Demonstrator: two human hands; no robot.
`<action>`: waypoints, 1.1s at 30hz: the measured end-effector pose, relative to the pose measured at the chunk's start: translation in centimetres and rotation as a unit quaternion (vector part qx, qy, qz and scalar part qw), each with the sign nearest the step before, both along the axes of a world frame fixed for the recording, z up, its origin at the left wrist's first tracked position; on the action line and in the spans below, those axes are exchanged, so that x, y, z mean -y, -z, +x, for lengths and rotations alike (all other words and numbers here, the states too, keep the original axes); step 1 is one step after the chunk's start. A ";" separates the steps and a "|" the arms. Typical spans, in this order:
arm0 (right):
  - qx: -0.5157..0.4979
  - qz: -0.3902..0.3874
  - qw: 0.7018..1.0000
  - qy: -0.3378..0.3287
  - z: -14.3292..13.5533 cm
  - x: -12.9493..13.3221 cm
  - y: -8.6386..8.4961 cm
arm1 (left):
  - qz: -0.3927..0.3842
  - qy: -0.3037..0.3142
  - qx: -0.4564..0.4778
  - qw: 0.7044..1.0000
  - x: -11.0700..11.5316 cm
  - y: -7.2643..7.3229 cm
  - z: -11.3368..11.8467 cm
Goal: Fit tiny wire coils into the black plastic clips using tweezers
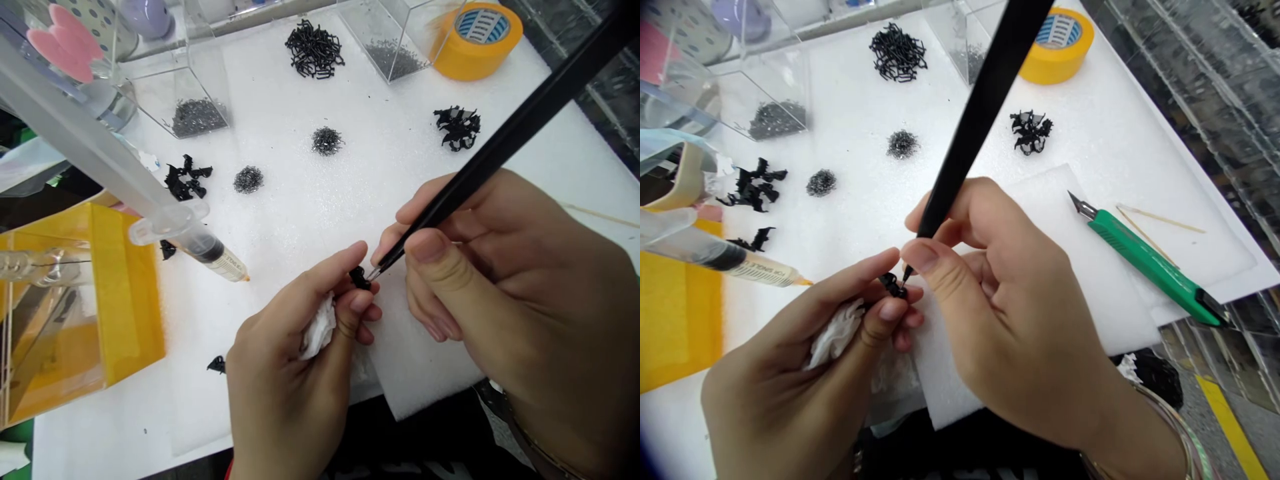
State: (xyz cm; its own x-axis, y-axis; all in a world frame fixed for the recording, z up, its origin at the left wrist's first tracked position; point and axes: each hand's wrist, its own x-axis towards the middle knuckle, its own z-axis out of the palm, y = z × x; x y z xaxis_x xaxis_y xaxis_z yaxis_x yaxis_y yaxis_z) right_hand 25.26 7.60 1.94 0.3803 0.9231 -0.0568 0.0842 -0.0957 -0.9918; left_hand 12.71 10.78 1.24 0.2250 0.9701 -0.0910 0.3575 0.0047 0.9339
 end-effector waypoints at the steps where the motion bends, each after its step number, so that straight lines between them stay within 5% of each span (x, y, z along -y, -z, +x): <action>1: 0.002 -0.001 1.000 0.002 0.0 0.0 0.0 | -0.004 -0.003 0.000 1.000 0.0 0.0 0.0; 8: -0.005 -0.005 1.000 -0.007 0.1 0.0 0.0 | 0.009 0.022 0.040 0.999 -0.3 0.4 0.0; 15: 0.011 -0.010 1.000 0.001 0.1 -0.1 0.0 | 0.003 -0.022 -0.013 1.000 0.2 -0.3 0.3; 23: 0.011 -0.016 1.000 0.006 0.1 -0.1 0.2 | 0.015 0.022 0.064 0.998 -0.3 0.5 -0.1; 33: 0.007 -0.037 0.999 -0.020 0.3 0.3 1.1 | -0.050 0.074 0.029 0.996 -0.5 -0.1 -1.1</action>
State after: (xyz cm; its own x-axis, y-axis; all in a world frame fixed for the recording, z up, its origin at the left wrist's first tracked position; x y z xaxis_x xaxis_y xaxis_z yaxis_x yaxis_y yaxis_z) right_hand 25.57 7.28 0.81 0.3447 0.9309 -0.1209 0.1032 -0.1656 -0.9808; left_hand 11.60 11.26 1.34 0.3728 0.9124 -0.1692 0.3076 0.0506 0.9502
